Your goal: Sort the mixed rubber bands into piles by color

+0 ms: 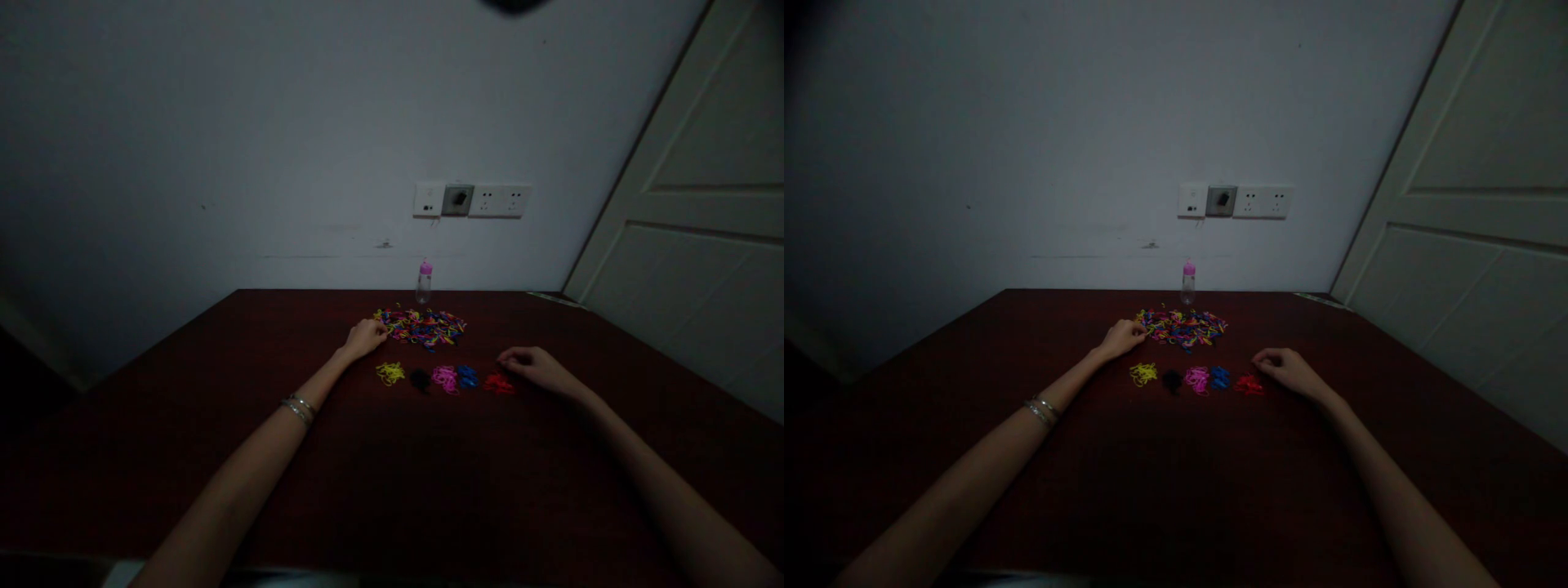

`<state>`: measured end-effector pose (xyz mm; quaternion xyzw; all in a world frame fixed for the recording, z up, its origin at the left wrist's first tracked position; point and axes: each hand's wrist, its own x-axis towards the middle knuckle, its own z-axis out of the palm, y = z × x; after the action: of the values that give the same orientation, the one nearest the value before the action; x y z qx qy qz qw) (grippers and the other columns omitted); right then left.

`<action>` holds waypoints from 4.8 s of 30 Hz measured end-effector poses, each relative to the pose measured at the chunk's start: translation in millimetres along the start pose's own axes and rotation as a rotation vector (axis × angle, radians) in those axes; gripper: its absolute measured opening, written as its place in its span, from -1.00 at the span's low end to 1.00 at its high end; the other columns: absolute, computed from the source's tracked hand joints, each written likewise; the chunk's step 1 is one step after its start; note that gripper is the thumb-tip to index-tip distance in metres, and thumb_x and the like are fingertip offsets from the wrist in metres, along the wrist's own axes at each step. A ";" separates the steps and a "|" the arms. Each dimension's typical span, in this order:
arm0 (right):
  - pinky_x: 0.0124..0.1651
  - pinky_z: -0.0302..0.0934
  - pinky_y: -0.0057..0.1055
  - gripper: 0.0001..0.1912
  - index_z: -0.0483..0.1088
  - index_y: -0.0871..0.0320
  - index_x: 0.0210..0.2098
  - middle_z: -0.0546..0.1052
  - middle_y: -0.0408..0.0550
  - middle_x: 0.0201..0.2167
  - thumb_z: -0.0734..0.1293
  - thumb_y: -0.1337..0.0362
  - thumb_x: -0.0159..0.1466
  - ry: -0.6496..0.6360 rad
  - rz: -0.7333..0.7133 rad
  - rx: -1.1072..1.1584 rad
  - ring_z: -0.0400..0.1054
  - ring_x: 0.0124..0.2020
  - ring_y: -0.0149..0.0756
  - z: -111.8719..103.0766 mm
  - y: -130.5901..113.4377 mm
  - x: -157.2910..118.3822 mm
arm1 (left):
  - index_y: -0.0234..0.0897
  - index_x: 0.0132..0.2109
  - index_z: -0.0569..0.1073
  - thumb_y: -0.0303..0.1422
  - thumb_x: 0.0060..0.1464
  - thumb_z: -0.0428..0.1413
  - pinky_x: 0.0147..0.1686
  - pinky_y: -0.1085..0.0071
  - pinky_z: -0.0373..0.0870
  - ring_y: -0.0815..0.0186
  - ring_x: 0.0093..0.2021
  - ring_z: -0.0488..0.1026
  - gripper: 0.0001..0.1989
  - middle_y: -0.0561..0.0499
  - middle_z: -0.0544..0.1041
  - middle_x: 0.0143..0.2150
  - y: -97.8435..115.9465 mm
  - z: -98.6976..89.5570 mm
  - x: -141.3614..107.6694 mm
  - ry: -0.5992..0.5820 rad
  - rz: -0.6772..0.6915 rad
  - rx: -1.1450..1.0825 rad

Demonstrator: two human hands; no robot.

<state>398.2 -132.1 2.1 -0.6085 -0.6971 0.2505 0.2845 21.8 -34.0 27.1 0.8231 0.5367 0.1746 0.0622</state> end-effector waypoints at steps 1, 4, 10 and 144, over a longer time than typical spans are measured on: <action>-0.25 0.21 -0.33 -0.65 0.47 0.18 -0.33 0.52 -0.02 -0.37 0.26 0.05 0.07 0.005 -0.003 0.000 0.36 -0.34 -0.24 -0.1 -0.4 -0.1 | -0.19 -0.16 0.54 -0.29 0.06 0.03 -0.26 0.48 0.31 0.27 -0.21 0.45 -0.75 -0.02 0.55 -0.22 0.3 -1.3 -0.1 0.004 -0.001 0.001; -0.25 0.22 -0.33 -0.65 0.47 0.19 -0.32 0.52 -0.03 -0.38 0.26 0.06 0.07 0.000 0.001 0.002 0.36 -0.34 -0.24 -0.4 -1.1 -0.4 | -0.18 -0.15 0.54 -0.29 0.06 0.02 -0.28 0.49 0.30 0.28 -0.22 0.45 -0.74 -0.01 0.55 -0.24 1.6 -7.3 0.6 0.015 -0.012 0.003; -0.24 0.22 -0.34 -0.64 0.46 0.20 -0.31 0.52 -0.04 -0.38 0.25 0.06 0.08 -0.018 -0.002 -0.003 0.36 -0.33 -0.24 -1.0 -0.8 0.1 | -0.21 -0.16 0.54 -0.28 0.05 0.02 -0.30 0.50 0.28 0.29 -0.24 0.44 -0.73 -0.04 0.55 -0.25 3.0 -23.3 6.8 0.084 0.025 -0.025; -0.48 0.18 -0.44 -0.59 0.47 0.23 -0.31 0.52 -0.05 -0.53 0.24 0.02 0.09 0.283 -0.008 0.055 0.34 -0.52 -0.32 16.5 -8.0 50.3 | -0.36 -0.28 0.56 -0.25 -0.05 0.04 -0.37 0.46 0.24 0.31 -0.40 0.38 -0.69 -0.05 0.53 -0.40 -54.6 -9.0 1.4 0.105 0.026 -0.302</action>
<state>376.1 -83.4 0.5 -0.6271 -0.6452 0.1801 0.3976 -27.9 -10.8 20.0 0.8010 0.4961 0.2971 0.1550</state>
